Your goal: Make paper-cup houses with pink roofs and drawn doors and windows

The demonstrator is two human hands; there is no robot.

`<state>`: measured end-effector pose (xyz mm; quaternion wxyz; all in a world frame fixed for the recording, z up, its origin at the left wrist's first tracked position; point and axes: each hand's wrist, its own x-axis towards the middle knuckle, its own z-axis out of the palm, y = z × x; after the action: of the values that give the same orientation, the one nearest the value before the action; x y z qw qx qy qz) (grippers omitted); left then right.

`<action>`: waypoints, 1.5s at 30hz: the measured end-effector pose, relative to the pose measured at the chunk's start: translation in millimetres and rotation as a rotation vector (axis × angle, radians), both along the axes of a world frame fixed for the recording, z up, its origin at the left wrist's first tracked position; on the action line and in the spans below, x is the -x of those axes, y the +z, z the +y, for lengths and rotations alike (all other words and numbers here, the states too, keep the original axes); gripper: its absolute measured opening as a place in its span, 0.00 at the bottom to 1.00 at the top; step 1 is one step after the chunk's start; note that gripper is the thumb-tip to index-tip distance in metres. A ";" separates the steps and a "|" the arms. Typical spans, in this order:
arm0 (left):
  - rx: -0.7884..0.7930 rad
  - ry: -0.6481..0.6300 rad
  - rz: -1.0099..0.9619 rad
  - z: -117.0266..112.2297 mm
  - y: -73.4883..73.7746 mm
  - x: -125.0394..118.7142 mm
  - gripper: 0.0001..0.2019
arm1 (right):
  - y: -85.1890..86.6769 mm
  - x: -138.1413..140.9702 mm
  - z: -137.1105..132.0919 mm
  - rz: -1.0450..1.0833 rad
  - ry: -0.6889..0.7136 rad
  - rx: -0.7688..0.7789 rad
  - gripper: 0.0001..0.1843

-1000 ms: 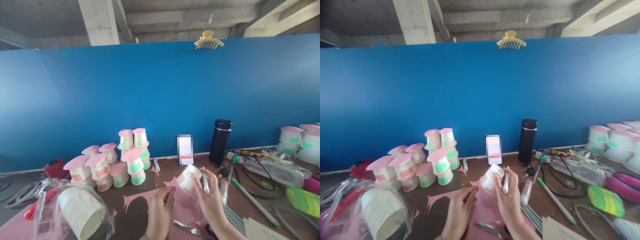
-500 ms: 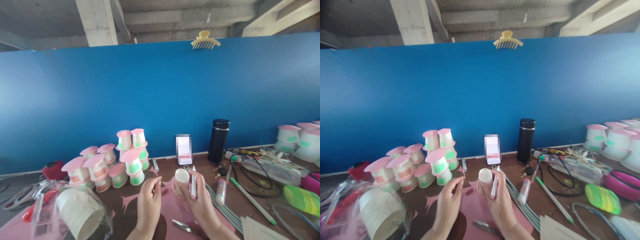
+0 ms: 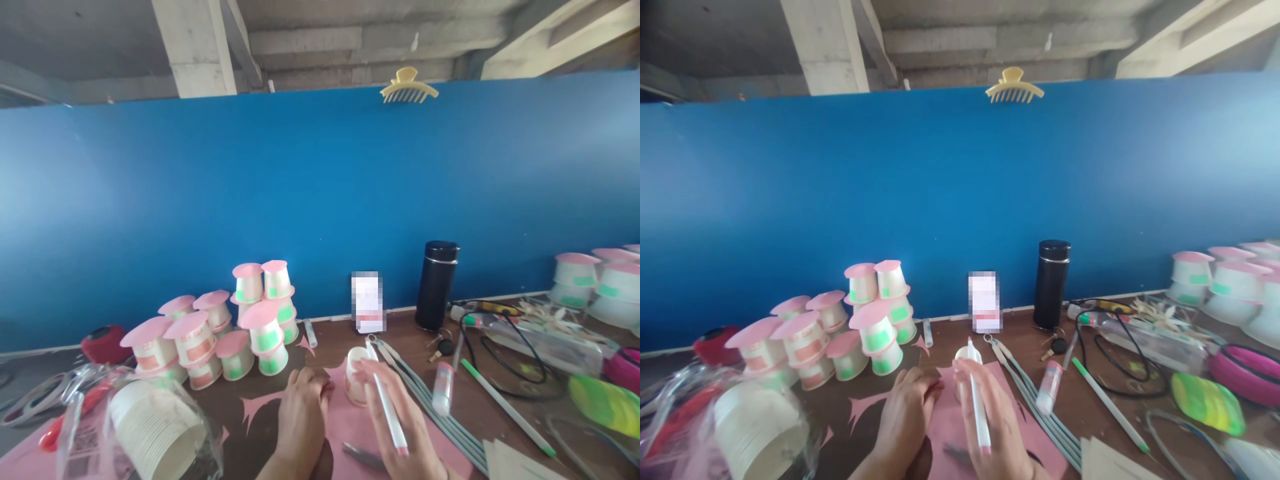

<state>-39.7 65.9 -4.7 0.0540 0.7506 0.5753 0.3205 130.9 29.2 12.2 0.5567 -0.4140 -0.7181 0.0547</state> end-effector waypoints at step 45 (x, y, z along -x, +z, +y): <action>-0.497 -0.282 -0.134 -26.7 14.1 -3.9 0.10 | 16.5 11.5 -8.4 0.102 0.090 0.085 0.07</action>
<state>-35.8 39.2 9.4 -0.0495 0.7906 0.3644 0.4896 119.4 20.8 28.6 0.5715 -0.4014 -0.7037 0.1310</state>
